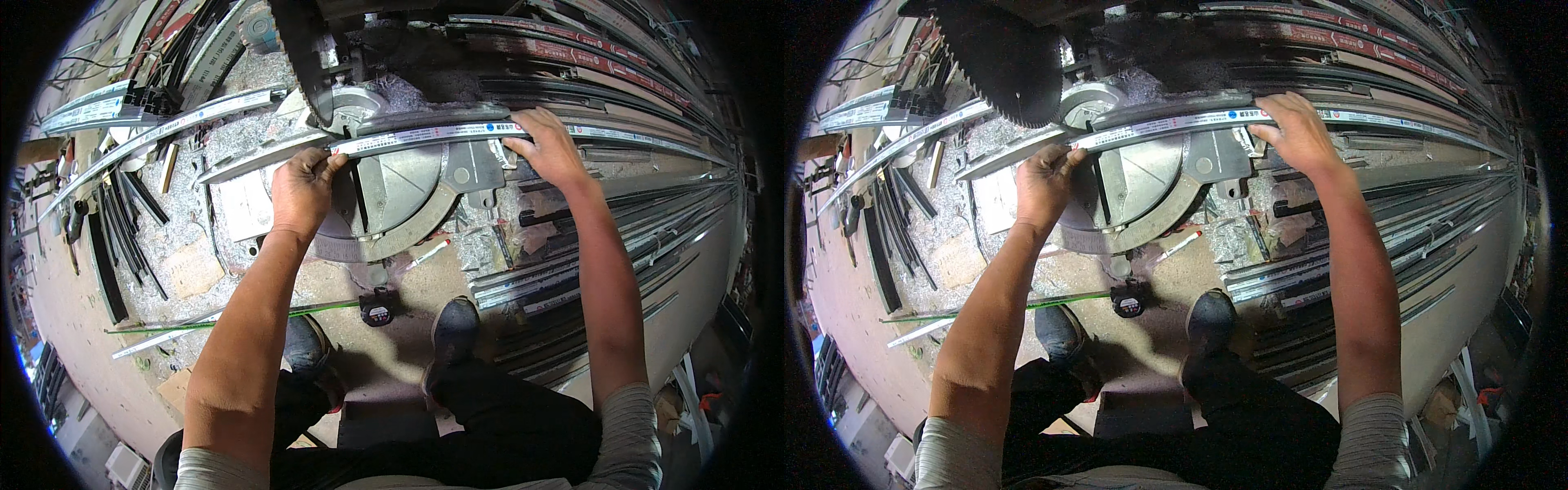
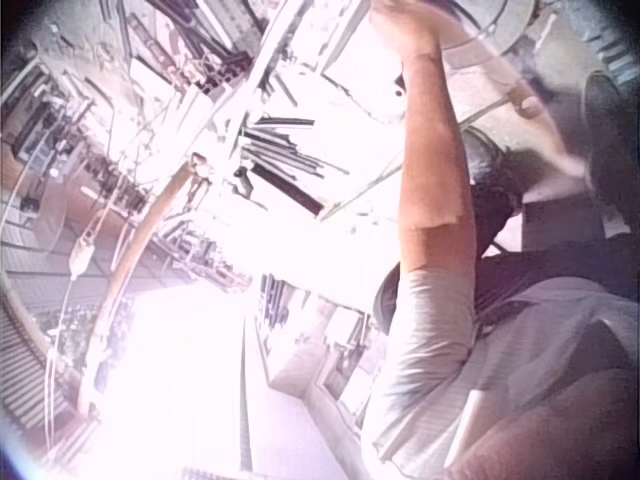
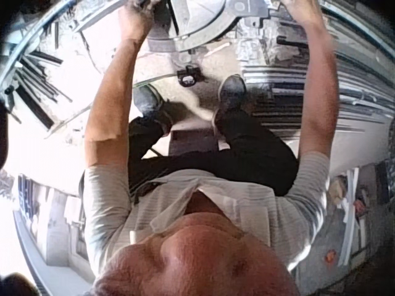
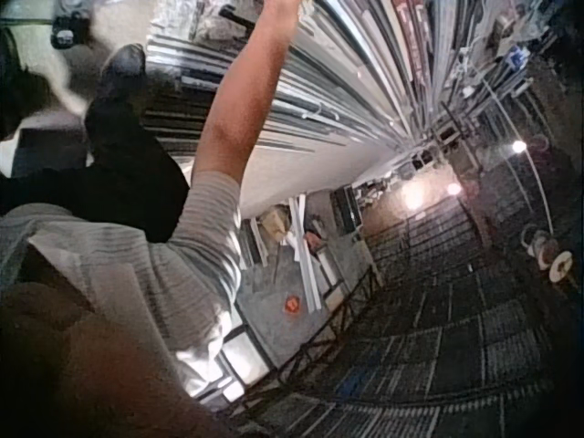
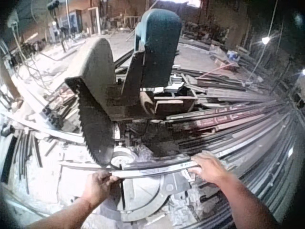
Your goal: The person measures and marks metal profiles using a tape measure and marker, then cuts them to size using a miter saw. The person repeats this process for multiple pieces, handling the profiles and tools throughout.
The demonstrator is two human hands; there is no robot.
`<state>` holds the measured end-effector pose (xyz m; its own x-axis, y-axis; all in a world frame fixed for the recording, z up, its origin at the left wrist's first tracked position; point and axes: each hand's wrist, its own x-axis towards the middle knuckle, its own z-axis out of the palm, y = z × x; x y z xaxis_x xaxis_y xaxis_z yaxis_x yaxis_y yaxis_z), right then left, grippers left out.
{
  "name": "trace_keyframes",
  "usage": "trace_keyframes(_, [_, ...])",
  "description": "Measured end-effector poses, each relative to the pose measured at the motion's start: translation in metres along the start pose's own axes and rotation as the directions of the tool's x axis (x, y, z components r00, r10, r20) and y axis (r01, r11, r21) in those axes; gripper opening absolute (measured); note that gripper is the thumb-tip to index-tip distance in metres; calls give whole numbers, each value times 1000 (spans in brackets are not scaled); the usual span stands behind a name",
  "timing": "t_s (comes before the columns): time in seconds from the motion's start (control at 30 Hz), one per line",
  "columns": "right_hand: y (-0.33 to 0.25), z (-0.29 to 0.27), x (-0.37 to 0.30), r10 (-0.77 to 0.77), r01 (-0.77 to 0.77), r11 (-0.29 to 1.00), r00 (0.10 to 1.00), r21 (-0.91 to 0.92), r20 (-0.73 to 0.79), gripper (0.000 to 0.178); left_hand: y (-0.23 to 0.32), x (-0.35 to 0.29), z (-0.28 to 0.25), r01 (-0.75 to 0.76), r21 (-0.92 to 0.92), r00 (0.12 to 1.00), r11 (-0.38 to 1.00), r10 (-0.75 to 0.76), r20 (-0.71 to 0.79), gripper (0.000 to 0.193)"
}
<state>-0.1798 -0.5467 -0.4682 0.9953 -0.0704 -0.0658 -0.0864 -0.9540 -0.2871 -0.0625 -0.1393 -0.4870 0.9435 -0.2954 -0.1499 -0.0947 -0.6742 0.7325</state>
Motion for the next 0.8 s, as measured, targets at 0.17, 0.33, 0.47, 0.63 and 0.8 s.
trace_keyframes(0.17, [-17,5,9,27,-27,1000,999,-6,42,45,3,0,-1,-6,-20,1000,1000,6,-5,28])
trace_keyframes(0.33, [-10,12,9,-54,55,998,998,27,-11,38,4,0,-1,-2,-17,1000,1000,2,1,28])
trace_keyframes(0.47, [-8,18,7,-85,91,994,992,67,-96,35,4,1,-1,-20,3,1000,1000,20,2,28])
trace_keyframes(0.63, [-9,17,7,-86,93,993,992,69,-90,35,4,1,-1,-35,67,999,997,34,11,29])
trace_keyframes(0.8, [-7,21,3,-134,147,988,972,56,-194,36,11,0,-2,-13,41,999,999,12,31,30])
